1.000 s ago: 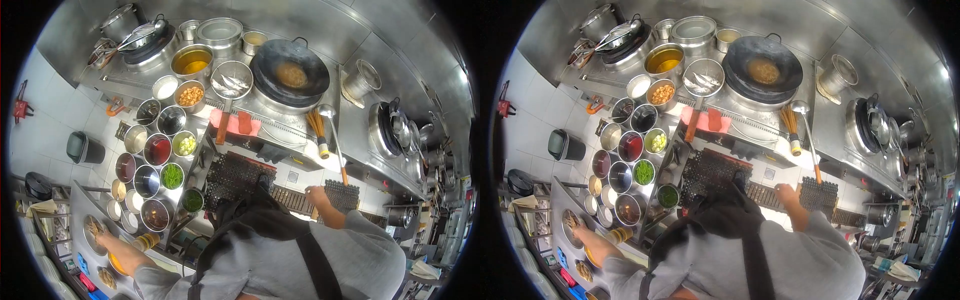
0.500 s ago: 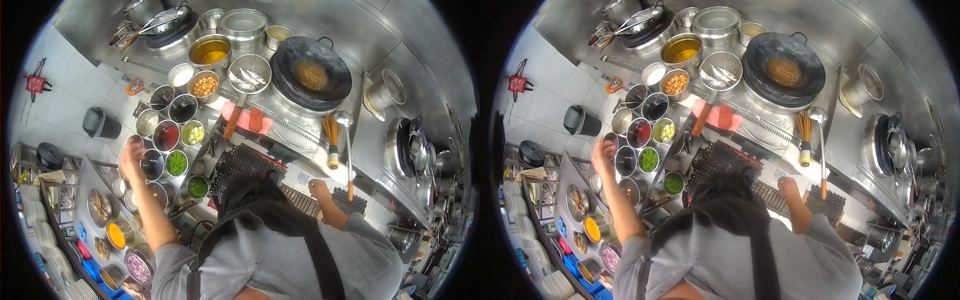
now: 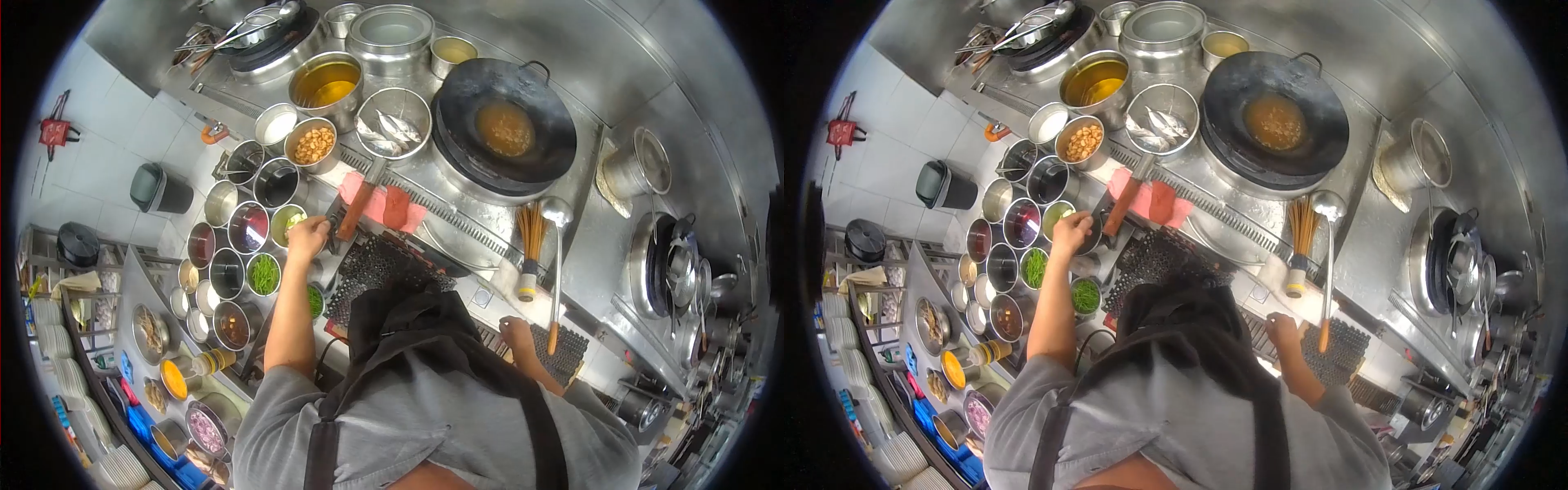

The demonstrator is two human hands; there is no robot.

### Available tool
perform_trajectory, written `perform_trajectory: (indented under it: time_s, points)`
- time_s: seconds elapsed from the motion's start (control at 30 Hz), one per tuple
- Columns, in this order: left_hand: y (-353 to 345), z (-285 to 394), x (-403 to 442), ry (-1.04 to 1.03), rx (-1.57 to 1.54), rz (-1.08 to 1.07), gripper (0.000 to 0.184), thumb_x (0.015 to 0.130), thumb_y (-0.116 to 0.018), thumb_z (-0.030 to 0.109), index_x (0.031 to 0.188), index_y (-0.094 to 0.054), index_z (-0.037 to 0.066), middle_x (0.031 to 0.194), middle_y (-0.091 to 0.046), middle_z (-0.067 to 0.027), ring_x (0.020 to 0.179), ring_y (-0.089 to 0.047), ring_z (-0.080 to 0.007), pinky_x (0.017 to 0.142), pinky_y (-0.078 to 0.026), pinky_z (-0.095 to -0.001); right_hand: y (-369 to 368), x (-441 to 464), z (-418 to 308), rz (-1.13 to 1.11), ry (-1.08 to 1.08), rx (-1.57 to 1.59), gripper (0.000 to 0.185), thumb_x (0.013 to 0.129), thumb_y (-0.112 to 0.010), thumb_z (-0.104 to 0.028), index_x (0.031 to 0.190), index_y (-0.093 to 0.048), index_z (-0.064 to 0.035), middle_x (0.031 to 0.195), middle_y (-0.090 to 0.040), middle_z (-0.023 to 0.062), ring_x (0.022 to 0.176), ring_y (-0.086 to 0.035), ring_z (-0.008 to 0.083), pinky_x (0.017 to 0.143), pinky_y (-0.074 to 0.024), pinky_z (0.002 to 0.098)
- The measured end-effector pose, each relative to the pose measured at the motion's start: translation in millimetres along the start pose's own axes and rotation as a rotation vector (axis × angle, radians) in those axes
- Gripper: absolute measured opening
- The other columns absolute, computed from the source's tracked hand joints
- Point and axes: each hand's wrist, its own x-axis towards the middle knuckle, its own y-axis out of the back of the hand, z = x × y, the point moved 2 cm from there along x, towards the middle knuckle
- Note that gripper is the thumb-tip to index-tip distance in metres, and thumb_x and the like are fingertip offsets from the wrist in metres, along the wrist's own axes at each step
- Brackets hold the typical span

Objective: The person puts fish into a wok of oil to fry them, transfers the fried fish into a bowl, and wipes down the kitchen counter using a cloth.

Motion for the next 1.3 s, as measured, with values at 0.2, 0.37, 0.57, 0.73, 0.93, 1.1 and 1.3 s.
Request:
perform_trajectory:
  time_s: [0.2,0.37,0.57,0.73,0.93,1.1,1.3]
  points:
    - [-18.3,34.9,63.9,-0.197,0.255,0.008,0.023,0.078,-0.058,0.026,0.089,-0.071,0.012,0.085,-0.066,-0.0174,0.085,-0.064,-0.0363,0.077,-0.051,-0.043,-10.8,-6.4,42.9,-0.015,-0.222,0.175,0.021,0.082,-0.056,-0.017,0.09,-0.069,-0.003,0.075,-0.066,0.0177,0.064,-0.065,0.0284,0.063,-0.0518,0.0374]
    - [-69.6,42.5,170.5,-0.319,0.414,-0.13,0.022,0.078,-0.054,0.02,0.086,-0.071,0.008,0.094,-0.066,-0.0189,0.09,-0.063,-0.0375,0.083,-0.051,-0.0434,-32.9,-41.5,11.7,0.042,-0.486,0.356,0.018,0.081,-0.055,-0.012,0.088,-0.068,-0.0021,0.072,-0.065,0.0205,0.058,-0.065,0.0295,0.055,-0.0518,0.0367]
    - [-135.7,62.7,259.0,-0.317,0.697,-0.319,0.029,0.085,-0.051,0.02,0.102,-0.067,0.002,0.109,-0.065,-0.0177,0.102,-0.063,-0.0321,0.087,-0.051,-0.0411,10.7,-70.5,-133.6,0.184,-0.5,0.407,0.018,0.087,-0.053,-0.013,0.091,-0.065,-0.0002,0.061,-0.061,0.0083,0.049,-0.061,0.0159,0.045,-0.0486,0.0298]
    - [-158.7,71.1,283.7,-0.285,0.737,-0.312,0.027,0.088,-0.048,0.017,0.103,-0.068,0.007,0.108,-0.066,-0.0152,0.101,-0.065,-0.0279,0.084,-0.052,-0.0387,-30.0,-109.4,-111.5,0.156,-0.723,0.602,0.02,0.086,-0.054,-0.011,0.096,-0.065,0.0011,0.062,-0.062,0.0092,0.049,-0.06,0.0154,0.045,-0.0485,0.0295]
    - [-160.7,74.4,282.5,-0.328,0.807,-0.348,0.027,0.089,-0.047,0.017,0.099,-0.07,0.008,0.104,-0.067,-0.0143,0.097,-0.066,-0.028,0.082,-0.053,-0.0385,-22.9,-129.3,-163.9,0.189,-0.743,0.424,0.021,0.084,-0.053,-0.008,0.095,-0.066,0.003,0.061,-0.062,0.0093,0.047,-0.058,0.0144,0.043,-0.0454,0.0277]
    - [-154.3,69.2,290.8,-0.312,0.809,-0.39,0.026,0.085,-0.052,0.018,0.101,-0.069,0.007,0.107,-0.066,-0.0157,0.101,-0.064,-0.0303,0.085,-0.052,-0.0399,-24.0,-119.5,-176.4,0.209,-0.823,0.466,0.021,0.083,-0.054,-0.009,0.096,-0.066,0.0034,0.061,-0.062,0.0101,0.048,-0.059,0.0156,0.044,-0.0465,0.0288]
    - [-148.2,75.7,294.6,-0.226,0.813,-0.456,0.033,0.083,-0.055,0.022,0.109,-0.066,0.005,0.116,-0.062,-0.0186,0.11,-0.06,-0.0318,0.091,-0.049,-0.0405,-55.3,-114.1,-130.1,0.283,-0.921,0.682,0.023,0.084,-0.052,-0.008,0.098,-0.066,0.004,0.061,-0.064,0.0137,0.046,-0.062,0.0163,0.041,-0.0477,0.0278]
